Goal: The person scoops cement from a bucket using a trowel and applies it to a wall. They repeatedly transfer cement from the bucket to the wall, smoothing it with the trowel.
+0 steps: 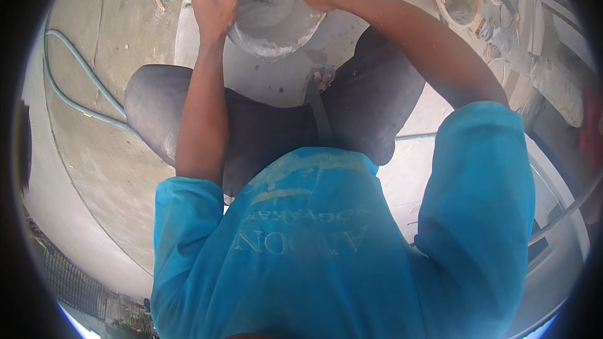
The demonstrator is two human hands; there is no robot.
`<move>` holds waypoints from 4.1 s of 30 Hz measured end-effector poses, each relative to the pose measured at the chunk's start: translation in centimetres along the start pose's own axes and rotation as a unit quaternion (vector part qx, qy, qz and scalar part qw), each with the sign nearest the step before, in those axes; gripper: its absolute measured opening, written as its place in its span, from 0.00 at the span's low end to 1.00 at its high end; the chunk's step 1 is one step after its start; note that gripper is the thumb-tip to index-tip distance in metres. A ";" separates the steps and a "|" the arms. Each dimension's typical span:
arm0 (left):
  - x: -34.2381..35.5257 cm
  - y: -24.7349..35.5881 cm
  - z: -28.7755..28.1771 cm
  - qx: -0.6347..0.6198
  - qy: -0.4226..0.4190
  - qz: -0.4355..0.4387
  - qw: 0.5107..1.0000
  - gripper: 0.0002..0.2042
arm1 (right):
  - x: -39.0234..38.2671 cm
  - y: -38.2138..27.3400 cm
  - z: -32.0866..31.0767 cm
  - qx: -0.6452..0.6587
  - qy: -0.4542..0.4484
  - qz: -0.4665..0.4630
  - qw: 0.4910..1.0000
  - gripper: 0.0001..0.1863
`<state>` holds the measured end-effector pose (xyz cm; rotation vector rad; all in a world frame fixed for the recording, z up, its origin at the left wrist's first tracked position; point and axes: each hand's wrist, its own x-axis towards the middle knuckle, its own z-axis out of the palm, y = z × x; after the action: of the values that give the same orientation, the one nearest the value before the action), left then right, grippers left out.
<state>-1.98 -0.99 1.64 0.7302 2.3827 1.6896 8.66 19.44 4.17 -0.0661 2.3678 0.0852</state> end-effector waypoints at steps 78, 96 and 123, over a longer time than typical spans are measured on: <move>-0.3 0.0 0.1 -0.162 0.033 -0.236 0.958 0.19 | -3.5 -4.9 1.1 0.032 0.191 0.182 0.964 0.14; -0.3 -0.6 0.4 -0.196 0.032 -0.199 0.960 0.16 | -9.0 -4.0 -0.8 0.099 0.236 0.049 0.965 0.25; -0.1 -2.0 -0.2 -0.257 0.078 -0.276 0.923 0.17 | -3.3 10.3 -2.7 0.378 0.307 0.157 0.859 0.24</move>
<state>-2.58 -1.69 -0.09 -0.1527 1.8208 1.9988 8.38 29.58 8.81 0.7812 2.8355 -0.8249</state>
